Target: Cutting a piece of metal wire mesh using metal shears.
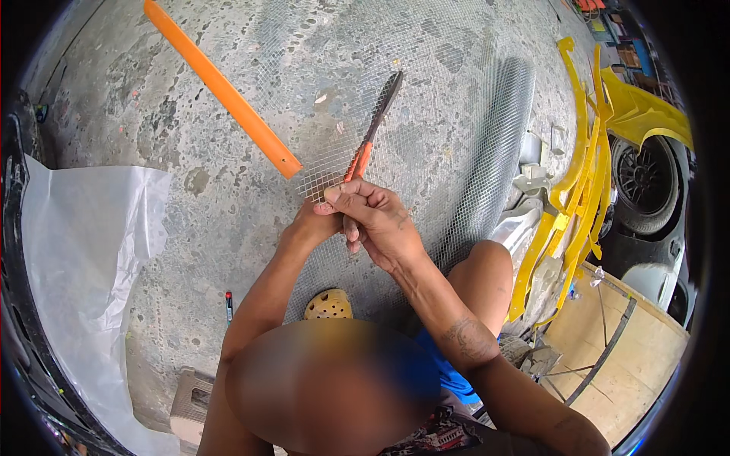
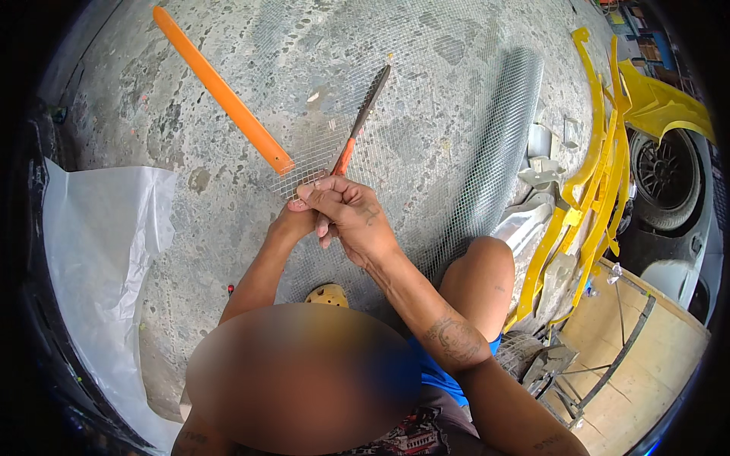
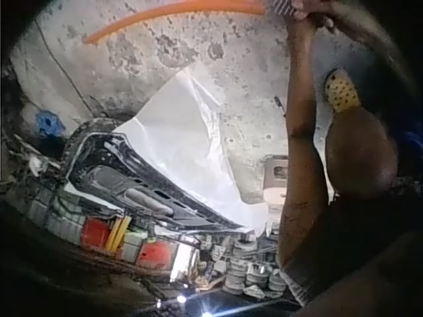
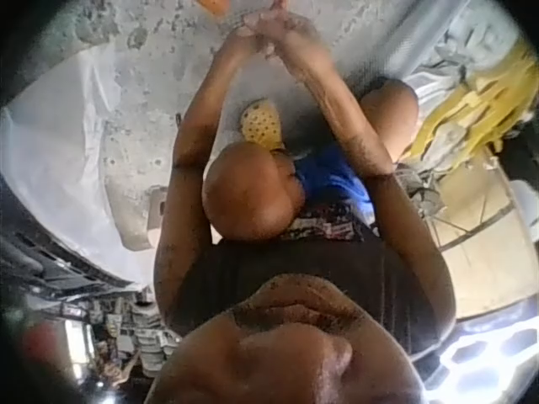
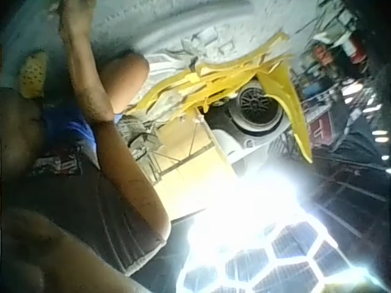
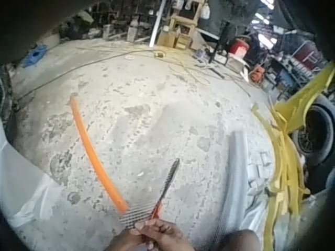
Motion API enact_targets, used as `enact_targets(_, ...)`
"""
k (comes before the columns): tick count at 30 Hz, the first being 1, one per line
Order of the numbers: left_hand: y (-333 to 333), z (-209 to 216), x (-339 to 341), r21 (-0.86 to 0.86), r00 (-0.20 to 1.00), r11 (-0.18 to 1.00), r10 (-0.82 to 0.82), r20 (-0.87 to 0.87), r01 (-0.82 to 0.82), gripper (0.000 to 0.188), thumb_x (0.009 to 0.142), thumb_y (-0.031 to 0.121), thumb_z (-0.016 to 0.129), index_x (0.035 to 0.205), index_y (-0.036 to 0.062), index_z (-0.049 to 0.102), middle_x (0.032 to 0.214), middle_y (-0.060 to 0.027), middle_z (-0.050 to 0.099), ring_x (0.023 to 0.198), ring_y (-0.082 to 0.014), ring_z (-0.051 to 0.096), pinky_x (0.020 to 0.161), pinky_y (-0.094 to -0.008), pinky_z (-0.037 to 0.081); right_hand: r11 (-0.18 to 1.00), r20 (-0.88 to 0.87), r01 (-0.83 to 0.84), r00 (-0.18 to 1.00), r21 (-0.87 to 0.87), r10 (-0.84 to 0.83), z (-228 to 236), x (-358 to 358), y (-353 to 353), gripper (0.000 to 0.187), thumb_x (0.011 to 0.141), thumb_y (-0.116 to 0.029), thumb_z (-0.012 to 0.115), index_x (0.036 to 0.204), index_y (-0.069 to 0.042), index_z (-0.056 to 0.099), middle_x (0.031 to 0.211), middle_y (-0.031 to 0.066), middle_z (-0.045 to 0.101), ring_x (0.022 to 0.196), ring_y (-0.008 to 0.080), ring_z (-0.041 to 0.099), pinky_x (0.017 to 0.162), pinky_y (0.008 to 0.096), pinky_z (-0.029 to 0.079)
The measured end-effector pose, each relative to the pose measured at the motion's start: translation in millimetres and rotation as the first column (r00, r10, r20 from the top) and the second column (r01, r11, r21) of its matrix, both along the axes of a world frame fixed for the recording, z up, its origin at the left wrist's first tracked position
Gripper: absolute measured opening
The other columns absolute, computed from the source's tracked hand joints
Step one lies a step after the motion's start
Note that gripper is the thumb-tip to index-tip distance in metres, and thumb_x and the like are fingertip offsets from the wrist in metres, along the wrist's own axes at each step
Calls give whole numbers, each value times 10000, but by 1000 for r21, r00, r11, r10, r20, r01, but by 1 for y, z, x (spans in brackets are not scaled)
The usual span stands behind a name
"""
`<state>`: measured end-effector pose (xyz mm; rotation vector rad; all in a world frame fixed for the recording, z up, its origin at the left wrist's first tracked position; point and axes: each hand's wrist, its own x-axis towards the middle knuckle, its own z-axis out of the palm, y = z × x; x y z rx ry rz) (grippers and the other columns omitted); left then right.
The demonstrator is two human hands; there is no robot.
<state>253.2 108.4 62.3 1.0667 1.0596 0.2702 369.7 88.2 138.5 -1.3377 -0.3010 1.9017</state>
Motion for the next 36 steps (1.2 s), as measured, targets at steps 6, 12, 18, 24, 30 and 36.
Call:
enact_targets(6, 2, 18, 0, -235, 974, 964, 161, 162, -121, 75, 932, 49, 547, 945, -16, 583, 644, -114, 626, 504, -217, 632, 444, -337, 548, 1000, -20, 13, 1000, 7, -13, 1, 2, 0, 128, 891, -122, 681, 925, -17, 616, 852, 123, 719, 435, 47, 507, 365, 196, 441)
enact_targets(12, -1, 2, 1, -197, 975, 973, 150, 164, -116, 67, 933, 61, 555, 935, -3, 574, 631, -96, 617, 475, -201, 618, 411, -330, 533, 1000, -18, 5, 1000, 14, -5, 5, 0, 1, 140, 888, -117, 684, 945, -13, 610, 849, 123, 718, 439, 47, 512, 360, 197, 441)
enact_targets(18, 6, -3, 5, -107, 979, 994, 40, 198, -19, 135, 932, 159, 583, 954, 31, 619, 666, -50, 635, 562, -150, 638, 508, -296, 541, 1000, -21, 12, 1000, 16, -12, 5, 1, 1, 157, 885, -124, 689, 954, -14, 601, 847, 125, 718, 438, 47, 507, 361, 197, 440)
enact_targets(24, 7, -8, 6, -55, 999, 997, -45, 28, 46, 155, 911, 189, 590, 948, 52, 651, 714, -56, 668, 636, -160, 659, 586, -312, 538, 1000, -12, 7, 1000, 15, -7, 7, 1, 2, 160, 888, -129, 686, 950, -11, 597, 845, 128, 718, 441, 47, 502, 364, 193, 435)
enact_targets(30, -1, -20, 5, 57, 997, 996, 65, 46, -68, 167, 909, 197, 587, 928, 44, 652, 784, -66, 677, 703, -166, 654, 640, -320, 528, 1000, -29, 0, 1000, 27, 0, 8, 1, 3, 161, 887, -130, 687, 942, -12, 592, 865, 142, 720, 443, 50, 505, 365, 197, 438)
enact_targets(36, 1, -11, 9, 295, 993, 949, 91, 74, -109, 141, 894, 170, 611, 924, 38, 650, 809, -72, 671, 729, -191, 654, 650, -331, 525, 1000, -24, 10, 1000, 24, -9, 11, 0, 3, 160, 887, -132, 689, 929, -10, 595, 864, 141, 720, 435, 51, 503, 365, 200, 446)
